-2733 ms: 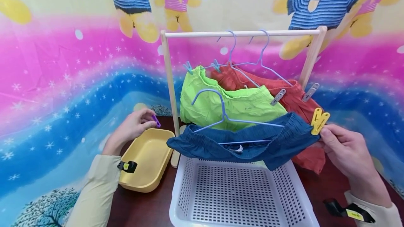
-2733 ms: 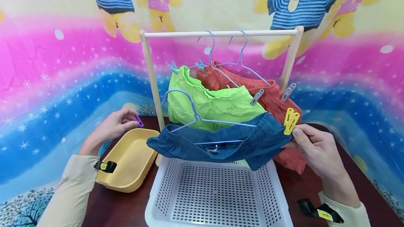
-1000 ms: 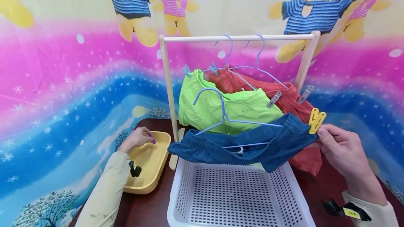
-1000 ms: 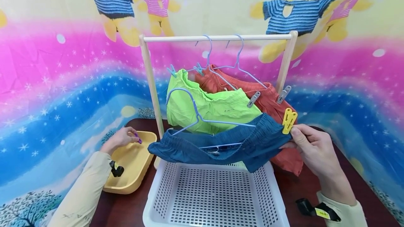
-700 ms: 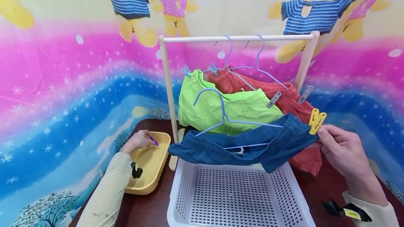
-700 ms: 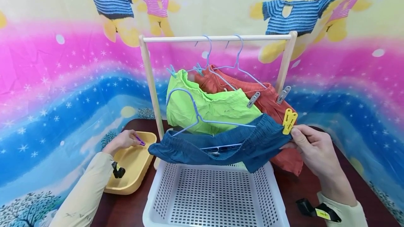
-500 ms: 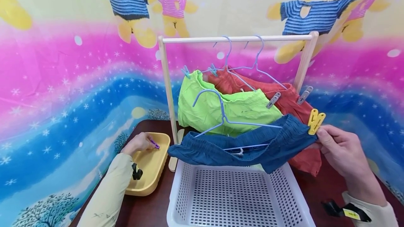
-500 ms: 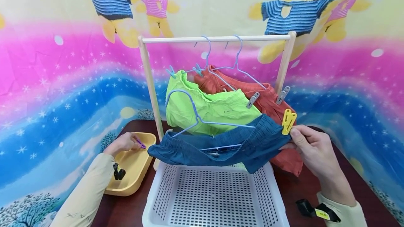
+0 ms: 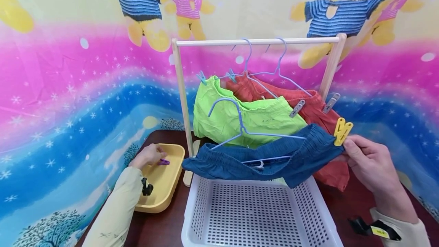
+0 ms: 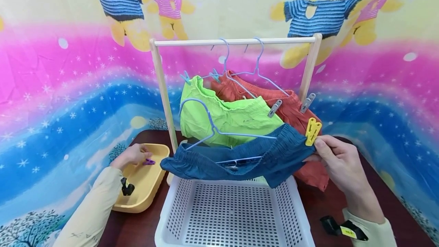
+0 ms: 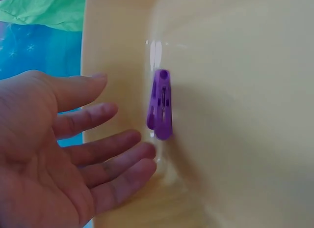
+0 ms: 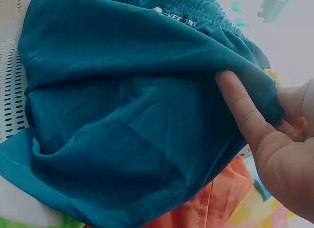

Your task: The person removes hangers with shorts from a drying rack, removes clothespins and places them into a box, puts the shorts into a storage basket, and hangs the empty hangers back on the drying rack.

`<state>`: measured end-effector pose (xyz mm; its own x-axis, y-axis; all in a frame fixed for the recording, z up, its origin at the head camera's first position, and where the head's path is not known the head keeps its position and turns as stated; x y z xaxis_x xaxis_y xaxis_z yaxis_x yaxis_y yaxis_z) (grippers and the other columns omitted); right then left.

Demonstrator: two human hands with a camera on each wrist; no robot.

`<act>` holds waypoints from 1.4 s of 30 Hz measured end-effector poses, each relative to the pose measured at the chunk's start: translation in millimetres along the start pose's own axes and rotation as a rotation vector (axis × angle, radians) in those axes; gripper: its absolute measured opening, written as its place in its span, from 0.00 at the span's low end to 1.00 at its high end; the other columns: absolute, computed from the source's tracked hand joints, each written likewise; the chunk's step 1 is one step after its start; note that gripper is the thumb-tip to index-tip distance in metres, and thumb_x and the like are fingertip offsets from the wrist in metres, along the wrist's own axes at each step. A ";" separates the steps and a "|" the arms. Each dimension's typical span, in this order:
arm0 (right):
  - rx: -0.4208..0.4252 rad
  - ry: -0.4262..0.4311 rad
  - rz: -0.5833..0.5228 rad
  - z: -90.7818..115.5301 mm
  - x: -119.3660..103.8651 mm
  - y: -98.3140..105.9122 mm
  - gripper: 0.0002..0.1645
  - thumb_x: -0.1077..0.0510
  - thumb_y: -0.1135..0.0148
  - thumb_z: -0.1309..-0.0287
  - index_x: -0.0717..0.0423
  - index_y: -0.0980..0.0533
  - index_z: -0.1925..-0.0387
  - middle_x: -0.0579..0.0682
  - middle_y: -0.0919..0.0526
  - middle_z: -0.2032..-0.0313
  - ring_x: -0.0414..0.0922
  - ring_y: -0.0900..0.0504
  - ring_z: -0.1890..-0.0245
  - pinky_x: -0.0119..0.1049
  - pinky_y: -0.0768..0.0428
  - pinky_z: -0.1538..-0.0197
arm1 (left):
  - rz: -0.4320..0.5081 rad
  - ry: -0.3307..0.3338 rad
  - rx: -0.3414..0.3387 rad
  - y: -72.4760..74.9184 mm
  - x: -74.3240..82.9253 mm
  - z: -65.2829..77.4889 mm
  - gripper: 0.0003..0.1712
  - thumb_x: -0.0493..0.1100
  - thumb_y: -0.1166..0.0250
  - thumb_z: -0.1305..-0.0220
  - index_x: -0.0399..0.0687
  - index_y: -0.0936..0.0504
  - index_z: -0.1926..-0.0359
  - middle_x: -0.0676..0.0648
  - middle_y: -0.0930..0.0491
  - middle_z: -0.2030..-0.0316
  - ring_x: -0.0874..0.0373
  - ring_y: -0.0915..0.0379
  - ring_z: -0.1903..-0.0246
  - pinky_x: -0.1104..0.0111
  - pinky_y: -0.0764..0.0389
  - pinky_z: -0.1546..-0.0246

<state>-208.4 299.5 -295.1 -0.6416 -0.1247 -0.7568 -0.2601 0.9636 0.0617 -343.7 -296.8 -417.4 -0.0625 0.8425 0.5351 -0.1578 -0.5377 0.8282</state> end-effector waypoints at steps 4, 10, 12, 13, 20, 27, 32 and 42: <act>-0.005 0.002 0.014 -1.4 0.1 -0.9 0.18 0.75 0.62 0.29 0.81 0.32 0.45 0.52 0.19 0.55 0.40 0.15 0.57 0.28 0.17 0.54 | -0.066 -0.067 0.073 9.8 6.5 4.9 0.20 0.49 0.44 0.28 0.36 0.22 0.47 0.35 0.20 0.51 0.42 0.23 0.53 0.53 0.22 0.55; -0.009 0.018 -0.019 -2.0 1.0 -1.3 0.19 0.76 0.63 0.30 0.81 0.32 0.44 0.53 0.19 0.54 0.41 0.14 0.57 0.28 0.17 0.54 | -0.037 -0.122 0.154 27.1 26.4 11.7 0.20 0.49 0.47 0.26 0.37 0.22 0.46 0.35 0.20 0.50 0.43 0.22 0.54 0.55 0.21 0.57; -0.011 0.019 -0.017 -2.3 1.2 -1.6 0.19 0.76 0.63 0.30 0.81 0.32 0.43 0.53 0.20 0.54 0.41 0.14 0.56 0.28 0.17 0.54 | -0.008 -0.142 0.198 33.4 35.1 15.5 0.19 0.48 0.48 0.26 0.38 0.22 0.47 0.37 0.19 0.54 0.48 0.23 0.60 0.60 0.23 0.62; -0.008 0.019 -0.017 -2.1 1.4 -1.5 0.19 0.76 0.63 0.30 0.81 0.32 0.43 0.53 0.20 0.54 0.41 0.14 0.56 0.28 0.17 0.54 | 0.009 -0.154 0.224 36.1 39.9 17.4 0.19 0.48 0.48 0.26 0.38 0.22 0.48 0.38 0.19 0.56 0.50 0.23 0.61 0.62 0.24 0.64; 0.010 0.030 -0.038 -3.2 2.2 -2.0 0.19 0.76 0.64 0.30 0.78 0.30 0.45 0.54 0.21 0.54 0.40 0.14 0.56 0.28 0.17 0.54 | 0.113 -0.212 0.361 50.6 70.4 33.5 0.17 0.48 0.51 0.25 0.43 0.21 0.52 0.39 0.17 0.57 0.48 0.19 0.58 0.60 0.22 0.60; 0.017 0.022 -0.028 -2.7 3.3 -3.0 0.19 0.75 0.63 0.30 0.79 0.30 0.45 0.53 0.19 0.55 0.41 0.13 0.57 0.29 0.17 0.55 | 0.131 -0.258 0.410 54.2 99.3 47.7 0.16 0.51 0.50 0.25 0.47 0.22 0.52 0.42 0.16 0.59 0.50 0.18 0.58 0.59 0.22 0.59; 0.028 0.017 -0.025 -2.4 3.0 -3.8 0.19 0.75 0.62 0.29 0.80 0.30 0.44 0.53 0.18 0.56 0.41 0.13 0.58 0.29 0.17 0.55 | 0.148 -0.324 0.464 57.8 124.2 63.8 0.17 0.54 0.49 0.25 0.50 0.21 0.53 0.45 0.16 0.61 0.53 0.23 0.63 0.63 0.25 0.61; 0.025 0.008 -0.024 -3.6 3.4 -4.0 0.19 0.74 0.62 0.29 0.81 0.32 0.43 0.53 0.18 0.55 0.41 0.13 0.57 0.30 0.17 0.55 | 0.216 -0.421 0.539 61.3 158.3 95.4 0.16 0.55 0.48 0.26 0.51 0.21 0.52 0.49 0.16 0.59 0.56 0.24 0.64 0.64 0.25 0.66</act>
<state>-212.1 294.4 -295.6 -0.6412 -0.1494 -0.7527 -0.2575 0.9659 0.0277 -269.2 -199.5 -266.0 0.3651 0.6897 0.6253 0.3306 -0.7239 0.6055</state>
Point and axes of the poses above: each hand's wrist, its own z-axis away from the middle knuckle, its own y-axis out of the back of the hand, x = y × z, the point moved 3 cm from there along -z, towards the middle knuckle
